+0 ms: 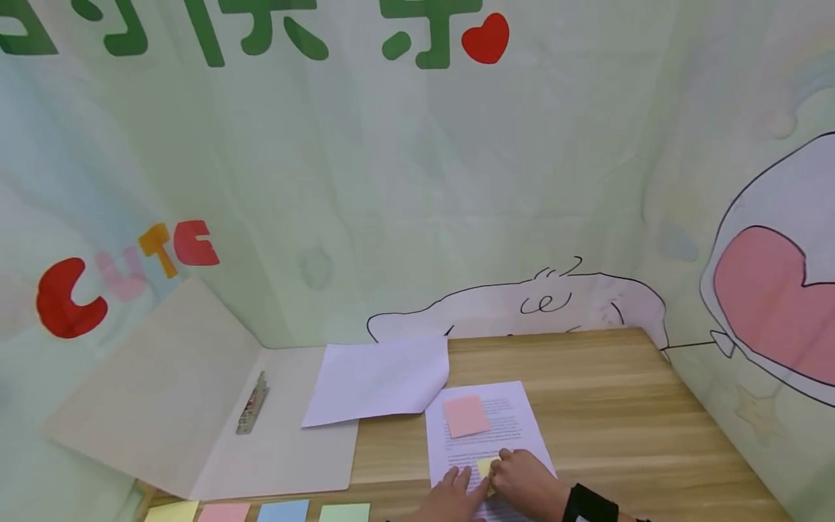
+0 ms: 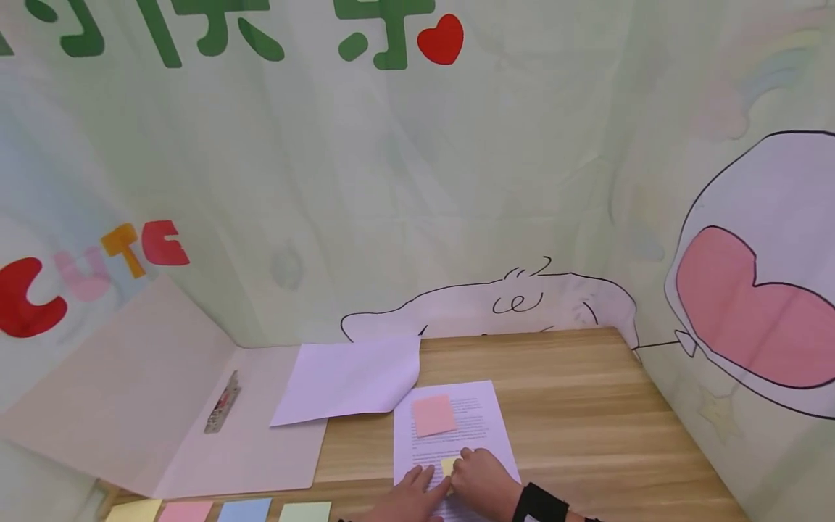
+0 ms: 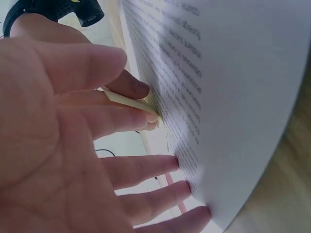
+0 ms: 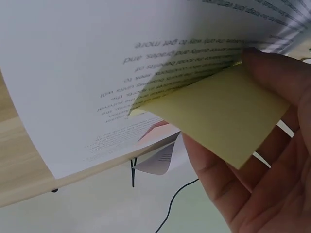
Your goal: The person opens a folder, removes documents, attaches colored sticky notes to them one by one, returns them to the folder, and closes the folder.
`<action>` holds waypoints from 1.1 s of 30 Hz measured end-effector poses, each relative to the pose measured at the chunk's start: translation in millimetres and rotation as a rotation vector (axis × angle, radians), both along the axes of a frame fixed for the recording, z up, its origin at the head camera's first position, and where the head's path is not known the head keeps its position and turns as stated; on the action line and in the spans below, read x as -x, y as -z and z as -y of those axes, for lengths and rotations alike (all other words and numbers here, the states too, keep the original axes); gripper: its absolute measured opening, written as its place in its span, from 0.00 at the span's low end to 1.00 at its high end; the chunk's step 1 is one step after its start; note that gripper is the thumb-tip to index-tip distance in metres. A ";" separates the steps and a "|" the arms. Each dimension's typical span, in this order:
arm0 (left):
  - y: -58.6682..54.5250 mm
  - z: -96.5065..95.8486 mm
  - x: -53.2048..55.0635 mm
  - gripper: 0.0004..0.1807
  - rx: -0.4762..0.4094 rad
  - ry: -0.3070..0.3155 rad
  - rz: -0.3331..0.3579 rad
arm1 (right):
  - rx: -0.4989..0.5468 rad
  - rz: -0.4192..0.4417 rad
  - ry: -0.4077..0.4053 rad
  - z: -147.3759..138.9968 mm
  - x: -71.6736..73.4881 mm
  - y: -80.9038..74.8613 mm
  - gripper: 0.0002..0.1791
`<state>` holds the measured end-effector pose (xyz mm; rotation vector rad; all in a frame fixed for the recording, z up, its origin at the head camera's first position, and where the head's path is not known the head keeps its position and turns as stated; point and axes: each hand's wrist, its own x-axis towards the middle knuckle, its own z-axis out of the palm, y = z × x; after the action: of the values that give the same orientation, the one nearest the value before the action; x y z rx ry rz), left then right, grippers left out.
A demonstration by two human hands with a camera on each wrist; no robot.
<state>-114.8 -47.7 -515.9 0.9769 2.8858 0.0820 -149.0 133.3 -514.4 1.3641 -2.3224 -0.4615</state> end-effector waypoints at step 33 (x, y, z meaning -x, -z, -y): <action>-13.2 -17.0 -6.2 0.26 0.041 -0.103 0.234 | 0.092 0.572 0.172 2.4 -18.7 -11.0 0.23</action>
<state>-108.6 -30.7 -502.8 0.7562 2.7098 0.1343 -130.3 130.9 -503.4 1.3914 -2.8890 0.0016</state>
